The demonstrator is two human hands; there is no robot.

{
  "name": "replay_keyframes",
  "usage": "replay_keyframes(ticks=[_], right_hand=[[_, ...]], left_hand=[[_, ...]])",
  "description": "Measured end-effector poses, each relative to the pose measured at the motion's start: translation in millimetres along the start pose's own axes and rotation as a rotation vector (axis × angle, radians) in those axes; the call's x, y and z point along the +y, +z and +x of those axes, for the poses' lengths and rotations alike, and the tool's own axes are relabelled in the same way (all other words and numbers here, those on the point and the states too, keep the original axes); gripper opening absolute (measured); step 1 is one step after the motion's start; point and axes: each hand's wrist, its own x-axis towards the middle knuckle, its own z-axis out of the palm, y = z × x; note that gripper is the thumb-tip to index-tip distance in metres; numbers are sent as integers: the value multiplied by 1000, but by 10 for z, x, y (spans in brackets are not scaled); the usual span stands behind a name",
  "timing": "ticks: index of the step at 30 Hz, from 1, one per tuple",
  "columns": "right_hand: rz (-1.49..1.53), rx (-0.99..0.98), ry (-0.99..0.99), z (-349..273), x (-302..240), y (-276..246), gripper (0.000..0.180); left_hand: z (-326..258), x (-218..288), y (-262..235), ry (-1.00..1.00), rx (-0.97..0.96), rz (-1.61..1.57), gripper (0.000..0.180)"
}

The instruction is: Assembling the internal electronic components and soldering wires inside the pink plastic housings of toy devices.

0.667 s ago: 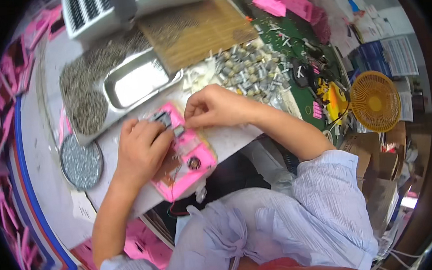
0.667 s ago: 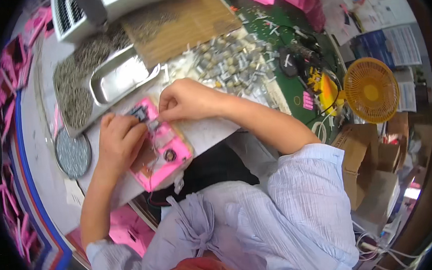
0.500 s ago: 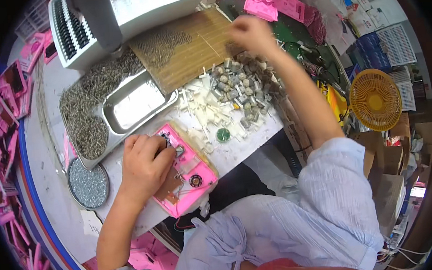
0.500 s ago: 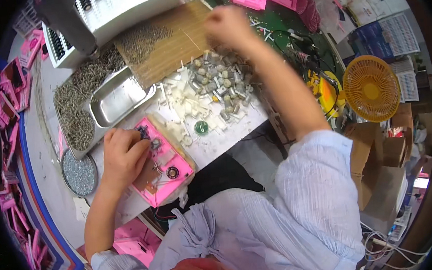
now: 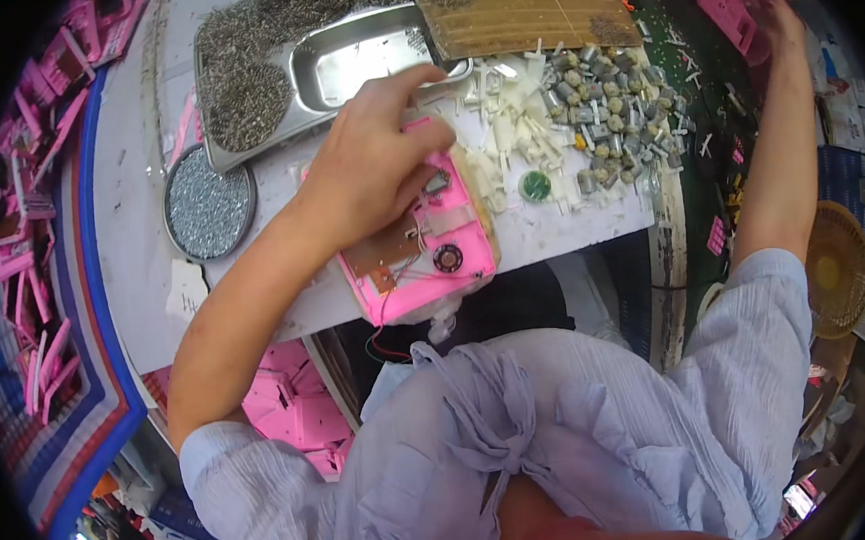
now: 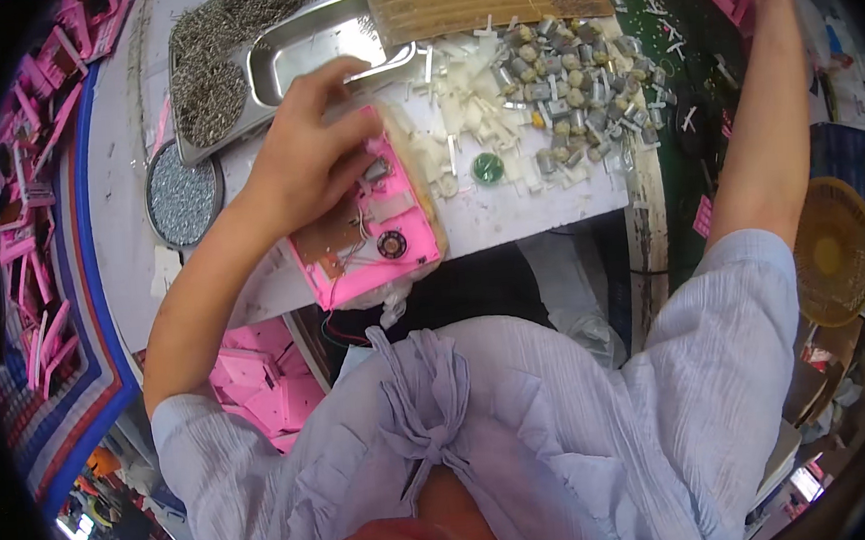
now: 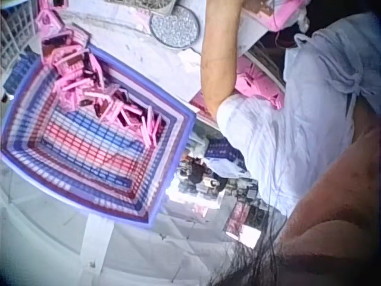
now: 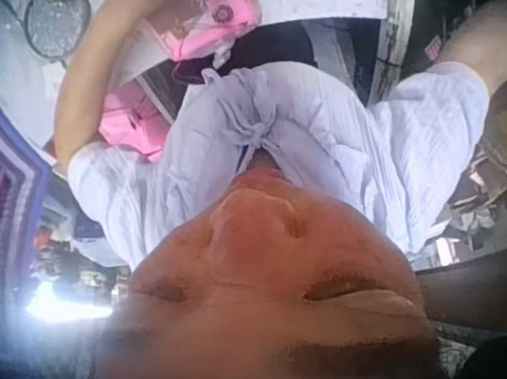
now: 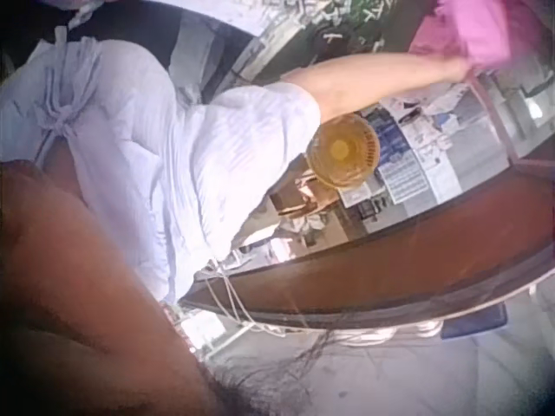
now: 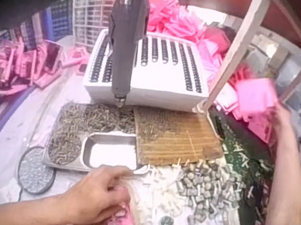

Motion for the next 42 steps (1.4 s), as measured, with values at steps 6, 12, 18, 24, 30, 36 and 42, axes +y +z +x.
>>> replay_keyframes(ticks=[6, 12, 18, 24, 30, 36, 42], right_hand=[[278, 105, 366, -1179, -2864, 58, 33], [1569, -532, 157, -2627, -3830, -603, 43], [1519, -949, 50, -2991, -5633, -240, 39], [1504, -836, 18, -3750, -5917, -324, 65], [1221, -779, 74, -4446, -5625, -288, 64], [920, -792, -42, -4594, -5566, -195, 55], [917, -795, -181, -4524, -5619, -88, 42]], left_hand=[[-71, 191, -196, -196, -109, 183, 42], [-215, 367, -486, -253, 135, 0, 54], [-476, 707, -960, -601, 241, -815, 47], [-641, 789, -823, -821, 640, -854, 34], [-817, 1056, -226, -863, 426, -425, 74], [-855, 1006, -163, -926, 153, 18, 90], [-1009, 963, -140, -963, 265, -203, 78]])
